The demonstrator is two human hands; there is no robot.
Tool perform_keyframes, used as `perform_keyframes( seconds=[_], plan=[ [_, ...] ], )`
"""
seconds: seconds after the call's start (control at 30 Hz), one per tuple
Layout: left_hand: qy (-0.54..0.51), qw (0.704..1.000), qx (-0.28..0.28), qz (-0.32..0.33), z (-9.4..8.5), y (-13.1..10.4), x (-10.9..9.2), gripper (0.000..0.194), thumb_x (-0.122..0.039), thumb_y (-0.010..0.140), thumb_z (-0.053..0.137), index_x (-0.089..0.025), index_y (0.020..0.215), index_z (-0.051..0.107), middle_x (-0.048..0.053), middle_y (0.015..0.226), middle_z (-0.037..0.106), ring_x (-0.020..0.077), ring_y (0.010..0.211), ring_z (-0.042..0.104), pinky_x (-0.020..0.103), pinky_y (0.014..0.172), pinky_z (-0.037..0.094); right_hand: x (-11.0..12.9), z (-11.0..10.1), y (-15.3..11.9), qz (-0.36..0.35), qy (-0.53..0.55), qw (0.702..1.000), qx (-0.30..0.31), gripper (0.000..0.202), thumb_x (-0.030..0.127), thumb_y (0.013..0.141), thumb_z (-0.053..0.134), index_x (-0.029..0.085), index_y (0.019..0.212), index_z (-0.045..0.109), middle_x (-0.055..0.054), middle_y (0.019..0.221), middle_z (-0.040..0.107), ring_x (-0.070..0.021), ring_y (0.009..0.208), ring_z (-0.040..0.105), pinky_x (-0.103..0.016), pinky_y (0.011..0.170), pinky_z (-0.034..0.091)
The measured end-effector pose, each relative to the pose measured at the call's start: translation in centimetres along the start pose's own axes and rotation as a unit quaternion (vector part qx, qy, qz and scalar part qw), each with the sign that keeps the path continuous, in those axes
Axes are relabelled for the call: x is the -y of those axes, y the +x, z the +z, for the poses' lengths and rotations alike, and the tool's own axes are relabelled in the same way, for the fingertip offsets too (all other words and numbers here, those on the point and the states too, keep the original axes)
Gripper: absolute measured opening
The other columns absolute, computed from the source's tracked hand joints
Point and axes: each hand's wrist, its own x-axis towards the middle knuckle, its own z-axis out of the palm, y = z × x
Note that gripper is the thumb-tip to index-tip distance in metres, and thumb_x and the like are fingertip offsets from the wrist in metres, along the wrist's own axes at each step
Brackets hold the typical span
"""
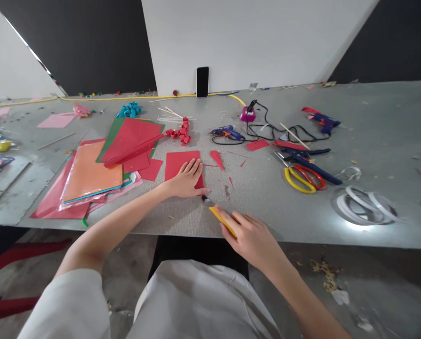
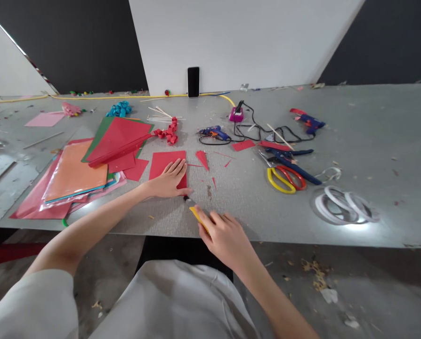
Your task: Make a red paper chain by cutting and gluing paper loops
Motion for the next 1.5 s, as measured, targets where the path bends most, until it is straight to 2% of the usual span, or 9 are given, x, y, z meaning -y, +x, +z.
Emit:
perform_keyframes(
  seconds=[0.2,0.53,0.8,0.87,0.93,1.0,1.17,1.5],
  plan=[
    [-0.009,0.997,0.073,0.009,-1.1,-0.1,1.0,0.122,-0.083,0.090,0.047,-0.004,0.170,0.001,0.023,0.177,-0.012,0.0361,0.166,-0.013,0.051,0.135,0.001,0.7,0.1,0.2,-0.005,0.011,1.000,-0.006,0.043,0.022,0.104,0.054,0.019,0.146,0.065,-0.004,0.083,0.071,-0.0201,0.070,0.065,-0.035,0.069,0.051],
    [-0.032,0.997,0.065,0.011,-1.0,-0.1,1.1,0.125,-0.087,0.087,0.049,-0.008,0.171,0.000,0.022,0.177,-0.013,0.0365,0.166,-0.014,0.052,0.134,0.000,0.7,-0.1,0.4,-0.012,0.022,1.000,-0.008,0.044,0.019,0.102,0.055,0.020,0.145,0.066,-0.003,0.079,0.071,-0.0189,0.067,0.063,-0.035,0.070,0.048],
    [0.007,0.999,0.023,0.031,0.1,-0.3,1.3,0.117,-0.087,0.092,0.041,-0.006,0.171,0.007,0.024,0.177,-0.004,0.0378,0.167,-0.007,0.053,0.134,0.003,0.7,0.2,0.6,-0.005,0.016,1.000,-0.025,0.040,0.018,0.102,0.057,0.014,0.141,0.067,-0.001,0.078,0.069,-0.0176,0.067,0.062,-0.034,0.070,0.044],
    [0.028,0.999,-0.012,0.031,0.6,-0.6,1.1,0.105,-0.080,0.099,0.033,-0.005,0.170,0.013,0.024,0.178,0.003,0.0371,0.167,-0.001,0.053,0.135,0.005,0.7,0.2,0.6,-0.008,0.015,1.000,-0.025,0.040,0.018,0.103,0.056,0.012,0.141,0.067,-0.002,0.079,0.069,-0.0169,0.067,0.062,-0.034,0.072,0.043],
    [0.053,0.997,-0.058,0.026,1.0,-0.8,0.7,0.087,-0.066,0.108,0.024,-0.004,0.168,0.021,0.023,0.178,0.012,0.0354,0.168,0.006,0.052,0.135,0.007,0.6,0.2,0.6,-0.015,0.020,0.999,-0.023,0.041,0.019,0.103,0.055,0.012,0.142,0.066,-0.002,0.079,0.069,-0.0166,0.067,0.061,-0.034,0.073,0.044],
    [0.073,0.993,-0.088,0.023,1.4,-1.0,0.4,0.077,-0.056,0.111,0.019,-0.003,0.166,0.027,0.022,0.177,0.019,0.0350,0.167,0.011,0.051,0.135,0.009,0.4,0.2,0.5,-0.023,0.024,0.999,-0.020,0.041,0.020,0.104,0.056,0.012,0.143,0.066,-0.001,0.079,0.069,-0.0167,0.066,0.060,-0.034,0.073,0.044],
    [0.088,0.990,-0.113,0.021,1.8,-1.1,0.0,0.078,-0.057,0.110,0.025,-0.002,0.166,0.026,0.024,0.175,0.025,0.0351,0.166,0.017,0.050,0.135,0.014,0.2,0.4,0.1,-0.027,0.022,0.999,-0.021,0.042,0.020,0.103,0.056,0.013,0.144,0.065,-0.001,0.078,0.068,-0.0175,0.066,0.060,-0.036,0.071,0.044],
    [0.094,0.990,-0.102,0.015,1.8,-1.2,0.0,0.079,-0.055,0.110,0.022,0.001,0.166,0.024,0.026,0.176,0.019,0.0346,0.167,0.014,0.050,0.135,0.014,0.6,0.9,0.4,-0.030,0.023,0.999,-0.032,0.043,0.019,0.104,0.055,0.015,0.146,0.063,-0.002,0.080,0.068,-0.0176,0.069,0.062,-0.035,0.075,0.044]
  ],
)
